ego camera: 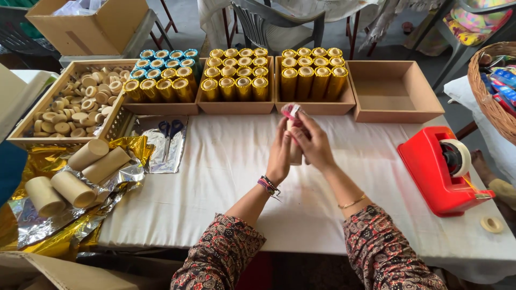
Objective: The recorder uses a red cloth to wrap or polish wooden cylinders at a workshop table.
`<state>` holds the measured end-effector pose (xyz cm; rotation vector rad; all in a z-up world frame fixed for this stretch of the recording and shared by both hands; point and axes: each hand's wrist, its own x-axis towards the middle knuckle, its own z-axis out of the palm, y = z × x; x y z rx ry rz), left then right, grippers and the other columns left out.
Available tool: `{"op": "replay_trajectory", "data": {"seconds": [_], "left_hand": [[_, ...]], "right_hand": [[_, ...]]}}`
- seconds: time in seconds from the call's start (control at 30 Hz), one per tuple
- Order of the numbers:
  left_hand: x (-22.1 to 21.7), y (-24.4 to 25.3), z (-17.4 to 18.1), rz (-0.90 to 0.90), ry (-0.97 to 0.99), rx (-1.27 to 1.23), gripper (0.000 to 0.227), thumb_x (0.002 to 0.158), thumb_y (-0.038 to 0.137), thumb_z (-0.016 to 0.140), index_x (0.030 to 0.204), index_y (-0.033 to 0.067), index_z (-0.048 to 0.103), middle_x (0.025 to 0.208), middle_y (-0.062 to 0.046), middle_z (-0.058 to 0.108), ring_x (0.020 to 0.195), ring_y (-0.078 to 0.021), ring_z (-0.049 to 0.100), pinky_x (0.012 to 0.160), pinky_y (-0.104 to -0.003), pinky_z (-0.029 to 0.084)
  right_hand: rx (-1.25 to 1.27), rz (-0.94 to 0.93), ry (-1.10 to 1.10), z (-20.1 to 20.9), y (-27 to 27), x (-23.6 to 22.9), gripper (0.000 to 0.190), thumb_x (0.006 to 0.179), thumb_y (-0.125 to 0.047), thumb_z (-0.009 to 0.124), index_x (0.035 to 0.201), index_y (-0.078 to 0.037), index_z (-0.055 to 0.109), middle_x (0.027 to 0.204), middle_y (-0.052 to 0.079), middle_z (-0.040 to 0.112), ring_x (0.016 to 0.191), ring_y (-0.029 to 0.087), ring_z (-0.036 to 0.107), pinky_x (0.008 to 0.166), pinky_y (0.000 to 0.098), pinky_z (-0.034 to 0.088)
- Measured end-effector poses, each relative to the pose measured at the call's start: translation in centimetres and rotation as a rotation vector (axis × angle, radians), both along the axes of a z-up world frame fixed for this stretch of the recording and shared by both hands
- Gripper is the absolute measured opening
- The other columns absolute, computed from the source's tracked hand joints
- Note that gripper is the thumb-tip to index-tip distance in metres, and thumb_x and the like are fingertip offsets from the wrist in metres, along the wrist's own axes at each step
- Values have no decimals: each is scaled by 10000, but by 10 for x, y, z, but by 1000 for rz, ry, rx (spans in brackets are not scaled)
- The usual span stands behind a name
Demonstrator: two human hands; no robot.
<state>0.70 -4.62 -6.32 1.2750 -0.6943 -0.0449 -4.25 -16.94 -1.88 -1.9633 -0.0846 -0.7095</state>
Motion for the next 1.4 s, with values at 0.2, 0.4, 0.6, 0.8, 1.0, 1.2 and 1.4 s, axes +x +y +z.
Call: {"op": "replay_trajectory", "data": {"seconds": [0.2,0.4,0.6,0.8,1.0,1.2,1.4], "left_hand": [[19,21,17,-239,185,-40,674,1088,516,376,1625,114,306,1496,-207,528,1261,-315,533,1039,-399,433],[5,23,26,16,-26,72,589,1007,448,543,1483,107,473,1297,-137,655,1034,-275,713,841,-382,569],[-13,25,49,223,-602,483,472,957,246,675,1399,135,553,1301,-223,610,958,-388,677,808,-445,553],[36,30,13,205,125,-11,309,1079,293,417,1261,121,599,886,-106,643,718,-192,621,620,-316,489],[58,21,-23,95,457,-142,266,1042,311,535,1086,58,601,851,-100,630,553,-145,542,416,-254,394],[-15,23,51,274,-607,264,409,1012,261,624,1341,73,469,1094,-221,549,757,-283,617,634,-322,536],[68,13,-42,247,74,249,527,1117,519,390,1174,21,553,750,-62,592,592,-181,537,544,-402,415]], "right_hand": [[615,324,263,36,-4,-18,390,898,-272,715,1190,-24,639,749,20,659,484,110,637,372,259,502],[527,133,-19,-42,-41,18,236,1077,-205,756,1006,3,670,826,17,604,663,62,539,568,257,526],[801,-40,165,-6,-28,6,261,991,-278,685,847,-67,629,722,-20,571,464,79,530,352,278,432],[80,-165,-80,11,21,-10,289,932,-263,791,914,-45,603,765,62,690,639,112,664,574,276,546],[-294,-167,-278,-3,19,-4,227,949,-276,772,928,-77,664,916,73,690,803,160,681,750,283,589],[883,-3,309,29,-27,-11,319,936,-382,633,933,-64,659,753,67,663,525,215,641,434,375,589],[188,-155,114,8,11,-11,288,944,-293,764,968,-25,660,753,116,695,569,200,657,489,357,521]]}}
